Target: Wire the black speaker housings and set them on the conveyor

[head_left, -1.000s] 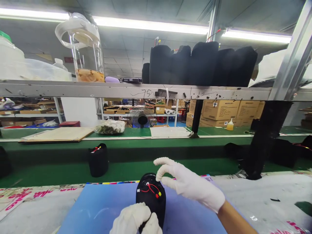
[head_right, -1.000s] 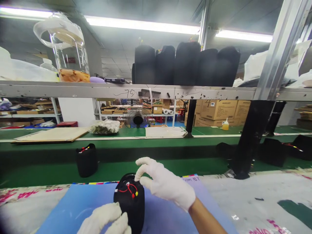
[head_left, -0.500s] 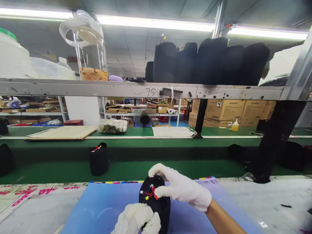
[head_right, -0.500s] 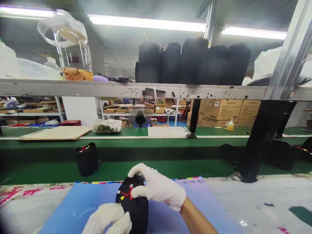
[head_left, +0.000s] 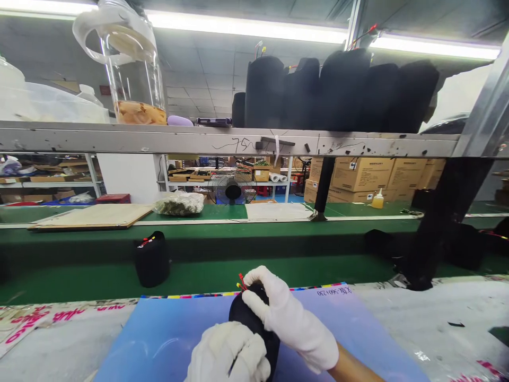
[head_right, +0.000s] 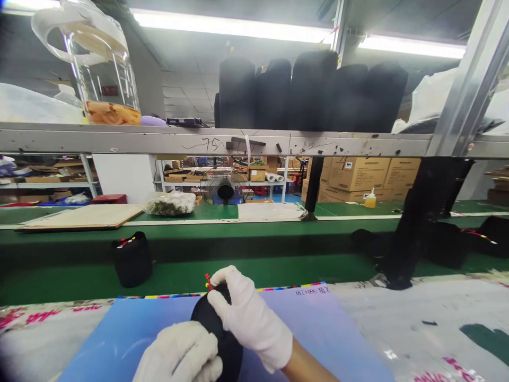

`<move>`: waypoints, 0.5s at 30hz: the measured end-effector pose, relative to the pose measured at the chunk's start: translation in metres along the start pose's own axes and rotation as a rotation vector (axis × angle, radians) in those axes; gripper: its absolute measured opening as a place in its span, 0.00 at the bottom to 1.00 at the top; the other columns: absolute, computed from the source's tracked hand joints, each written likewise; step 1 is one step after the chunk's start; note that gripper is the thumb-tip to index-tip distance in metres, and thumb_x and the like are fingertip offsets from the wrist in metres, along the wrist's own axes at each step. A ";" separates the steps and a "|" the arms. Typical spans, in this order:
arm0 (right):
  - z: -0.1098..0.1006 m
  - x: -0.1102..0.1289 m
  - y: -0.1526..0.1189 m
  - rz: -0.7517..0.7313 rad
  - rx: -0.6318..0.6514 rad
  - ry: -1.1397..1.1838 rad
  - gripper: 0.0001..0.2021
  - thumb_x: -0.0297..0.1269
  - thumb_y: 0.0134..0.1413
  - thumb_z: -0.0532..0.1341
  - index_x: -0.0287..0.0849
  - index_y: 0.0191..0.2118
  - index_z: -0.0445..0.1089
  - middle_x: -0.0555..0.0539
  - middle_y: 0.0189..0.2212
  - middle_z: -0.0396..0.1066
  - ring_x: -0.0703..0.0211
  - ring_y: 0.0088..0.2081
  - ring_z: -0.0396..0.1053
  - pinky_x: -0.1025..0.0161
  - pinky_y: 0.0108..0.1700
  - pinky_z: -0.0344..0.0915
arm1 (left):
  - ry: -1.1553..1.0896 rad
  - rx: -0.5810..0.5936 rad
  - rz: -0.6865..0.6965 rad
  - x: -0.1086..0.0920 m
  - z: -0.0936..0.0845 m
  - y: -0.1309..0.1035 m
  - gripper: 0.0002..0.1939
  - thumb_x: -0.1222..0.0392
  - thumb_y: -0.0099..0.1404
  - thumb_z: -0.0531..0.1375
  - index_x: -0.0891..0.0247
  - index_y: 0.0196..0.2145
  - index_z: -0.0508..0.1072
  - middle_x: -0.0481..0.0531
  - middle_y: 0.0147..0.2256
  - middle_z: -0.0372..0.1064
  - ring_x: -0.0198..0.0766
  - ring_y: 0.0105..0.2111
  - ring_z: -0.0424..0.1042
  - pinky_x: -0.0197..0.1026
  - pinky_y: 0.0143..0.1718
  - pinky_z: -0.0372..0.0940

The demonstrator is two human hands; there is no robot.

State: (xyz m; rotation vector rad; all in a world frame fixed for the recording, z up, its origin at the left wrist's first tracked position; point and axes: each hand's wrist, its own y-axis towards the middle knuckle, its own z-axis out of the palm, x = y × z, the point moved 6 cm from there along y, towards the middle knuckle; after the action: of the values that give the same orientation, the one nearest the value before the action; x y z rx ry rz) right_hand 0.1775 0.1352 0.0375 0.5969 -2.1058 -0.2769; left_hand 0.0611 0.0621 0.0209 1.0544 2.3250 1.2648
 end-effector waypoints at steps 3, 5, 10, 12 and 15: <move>-0.009 0.006 -0.001 0.021 0.079 0.020 0.10 0.30 0.57 0.59 0.46 0.44 0.66 0.49 0.43 0.71 0.55 0.46 0.69 0.52 0.53 0.64 | -0.048 0.064 -0.044 0.005 0.001 0.011 0.13 0.75 0.49 0.57 0.55 0.26 0.65 0.37 0.18 0.68 0.33 0.17 0.68 0.36 0.18 0.54; -0.021 0.002 -0.008 0.041 0.153 0.053 0.17 0.30 0.55 0.61 0.52 0.50 0.66 0.51 0.47 0.72 0.56 0.48 0.70 0.55 0.52 0.67 | -0.085 0.095 -0.077 0.010 0.001 0.015 0.14 0.74 0.45 0.57 0.54 0.25 0.64 0.36 0.19 0.69 0.33 0.17 0.68 0.37 0.18 0.50; -0.063 -0.019 -0.059 -0.243 -0.235 0.009 0.10 0.31 0.61 0.57 0.50 0.47 0.65 0.51 0.38 0.71 0.60 0.39 0.71 0.62 0.45 0.71 | -0.149 0.091 -0.083 0.016 0.000 0.018 0.14 0.72 0.41 0.57 0.54 0.24 0.63 0.35 0.18 0.67 0.33 0.16 0.66 0.38 0.19 0.44; -0.057 -0.023 -0.082 -0.404 -0.288 -0.028 0.14 0.27 0.61 0.57 0.49 0.51 0.64 0.48 0.40 0.72 0.59 0.42 0.72 0.63 0.47 0.71 | -0.167 0.061 -0.076 0.016 0.002 0.019 0.13 0.72 0.41 0.55 0.54 0.23 0.62 0.35 0.18 0.66 0.33 0.15 0.65 0.38 0.19 0.43; -0.039 -0.013 -0.097 -0.606 -0.295 -0.059 0.17 0.29 0.64 0.56 0.47 0.57 0.60 0.45 0.42 0.74 0.56 0.47 0.73 0.61 0.50 0.71 | -0.170 -0.011 -0.061 0.013 0.004 0.020 0.09 0.70 0.42 0.52 0.55 0.21 0.61 0.36 0.16 0.64 0.34 0.13 0.62 0.40 0.18 0.41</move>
State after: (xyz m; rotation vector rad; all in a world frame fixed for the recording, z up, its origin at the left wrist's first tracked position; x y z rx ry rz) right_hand 0.2453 0.0597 0.0110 1.0429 -1.8414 -0.9349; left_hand 0.0631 0.0807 0.0360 1.0364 2.2033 1.1186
